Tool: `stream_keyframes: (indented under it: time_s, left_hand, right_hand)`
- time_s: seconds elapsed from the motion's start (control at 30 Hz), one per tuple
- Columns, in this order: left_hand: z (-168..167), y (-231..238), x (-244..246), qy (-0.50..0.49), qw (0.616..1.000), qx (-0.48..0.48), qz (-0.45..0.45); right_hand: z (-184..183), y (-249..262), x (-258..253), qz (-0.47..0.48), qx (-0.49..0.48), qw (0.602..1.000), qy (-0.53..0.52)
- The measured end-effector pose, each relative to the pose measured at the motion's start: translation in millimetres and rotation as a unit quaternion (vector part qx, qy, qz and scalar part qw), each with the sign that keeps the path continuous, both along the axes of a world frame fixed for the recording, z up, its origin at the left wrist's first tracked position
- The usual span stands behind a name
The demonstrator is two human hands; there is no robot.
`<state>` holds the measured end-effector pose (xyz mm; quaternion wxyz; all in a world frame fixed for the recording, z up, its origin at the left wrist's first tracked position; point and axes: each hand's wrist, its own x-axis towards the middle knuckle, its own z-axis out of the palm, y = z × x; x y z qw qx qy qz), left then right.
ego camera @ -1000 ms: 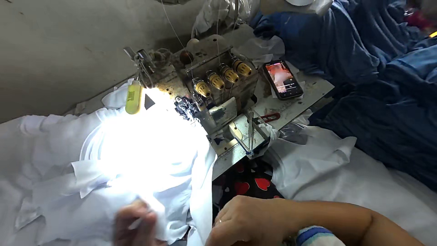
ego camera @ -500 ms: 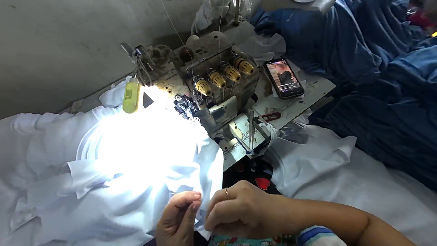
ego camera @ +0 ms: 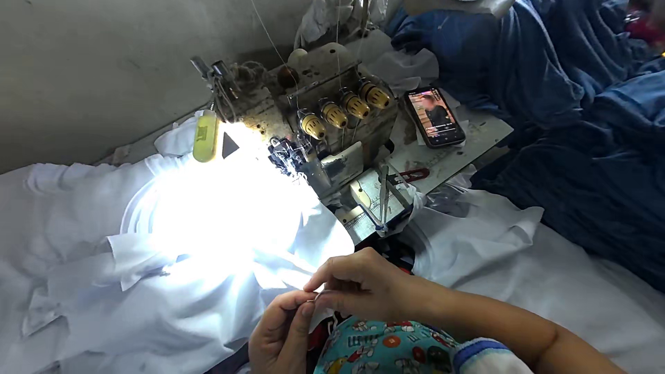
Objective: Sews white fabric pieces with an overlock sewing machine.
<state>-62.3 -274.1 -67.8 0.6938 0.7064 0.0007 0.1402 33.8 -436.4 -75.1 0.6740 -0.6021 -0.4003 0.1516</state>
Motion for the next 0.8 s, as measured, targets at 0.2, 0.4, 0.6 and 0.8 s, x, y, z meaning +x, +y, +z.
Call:
stream_keyframes:
  time_s: [0.2,0.4,0.6,0.8]
  left_hand:
    - [-3,0,-2,-0.010,1.000,0.022,0.001]
    - [-3,9,-1,-0.045,0.996,0.068,0.023]
    - [-6,10,-1,-0.034,0.990,0.126,0.055]
    - [-6,13,-5,-0.034,0.990,0.129,0.046]
  right_hand:
    - [-1,0,1,0.025,0.002,0.998,0.064]
    - [-1,-5,7,0.077,-0.057,0.995,0.007]
    - [0,-4,7,0.041,-0.083,0.993,-0.074]
    - [-2,-3,5,0.008,-0.076,0.987,-0.139]
